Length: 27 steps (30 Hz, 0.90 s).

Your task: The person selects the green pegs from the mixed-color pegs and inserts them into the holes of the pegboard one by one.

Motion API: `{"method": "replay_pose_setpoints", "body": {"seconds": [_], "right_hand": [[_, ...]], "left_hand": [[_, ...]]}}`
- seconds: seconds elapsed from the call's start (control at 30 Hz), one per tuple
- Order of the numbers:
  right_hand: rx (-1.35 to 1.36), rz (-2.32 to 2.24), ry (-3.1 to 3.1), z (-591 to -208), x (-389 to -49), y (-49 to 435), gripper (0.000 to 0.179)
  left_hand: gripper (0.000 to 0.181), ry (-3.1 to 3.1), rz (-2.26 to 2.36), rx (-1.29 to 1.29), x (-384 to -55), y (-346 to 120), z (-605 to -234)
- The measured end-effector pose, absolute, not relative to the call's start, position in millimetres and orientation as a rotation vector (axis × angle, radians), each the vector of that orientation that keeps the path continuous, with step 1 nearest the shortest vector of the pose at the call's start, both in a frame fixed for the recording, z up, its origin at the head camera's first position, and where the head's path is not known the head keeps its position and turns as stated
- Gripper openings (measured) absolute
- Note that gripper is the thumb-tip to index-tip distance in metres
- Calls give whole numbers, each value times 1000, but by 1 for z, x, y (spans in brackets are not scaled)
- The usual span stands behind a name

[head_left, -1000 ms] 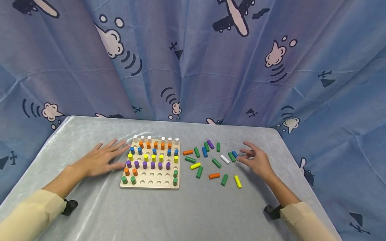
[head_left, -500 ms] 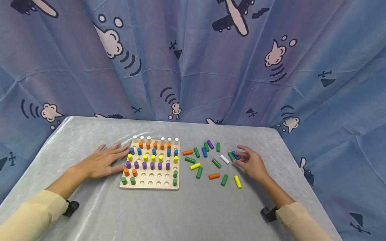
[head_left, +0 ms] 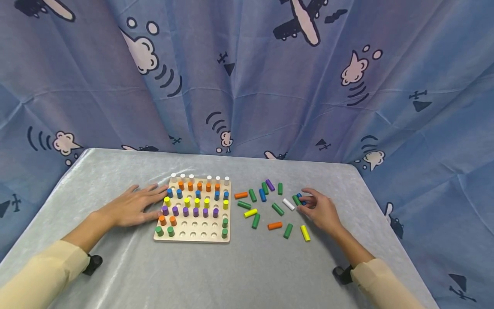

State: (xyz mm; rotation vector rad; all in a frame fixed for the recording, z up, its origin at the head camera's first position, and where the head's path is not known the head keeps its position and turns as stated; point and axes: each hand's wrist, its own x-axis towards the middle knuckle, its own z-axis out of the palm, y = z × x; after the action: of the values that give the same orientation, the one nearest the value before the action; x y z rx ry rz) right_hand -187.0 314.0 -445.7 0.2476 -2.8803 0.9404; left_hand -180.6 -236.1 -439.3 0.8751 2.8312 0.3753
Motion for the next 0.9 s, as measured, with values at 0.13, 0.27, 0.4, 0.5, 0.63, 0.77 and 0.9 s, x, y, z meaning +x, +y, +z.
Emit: {"method": "replay_pose_setpoints", "body": {"seconds": [0.13,0.27,0.4,0.5,0.63,0.77,0.9], "right_hand": [[239,917,-2889,-446,-187,312,57],[245,887,-2886,-446,-186,310,57],[250,834,-2889,-446,-186,309,56],[239,781,-2892,-447,-187,308,55],[218,731,-2895,-447,-189,306,55],[219,720,-2904,-448,-190,304,51],[225,723,-2903,-449,-190,304,47]], "left_hand": [[70,2836,365,898,-181,-235,-438],[69,2836,370,921,-181,-235,-437],[69,2837,373,928,-181,-235,-435],[69,2841,367,933,-180,-235,-436],[68,2846,367,939,-180,-235,-436],[68,2845,369,934,-180,-235,-437],[68,2846,364,930,-181,-235,-439]]}}
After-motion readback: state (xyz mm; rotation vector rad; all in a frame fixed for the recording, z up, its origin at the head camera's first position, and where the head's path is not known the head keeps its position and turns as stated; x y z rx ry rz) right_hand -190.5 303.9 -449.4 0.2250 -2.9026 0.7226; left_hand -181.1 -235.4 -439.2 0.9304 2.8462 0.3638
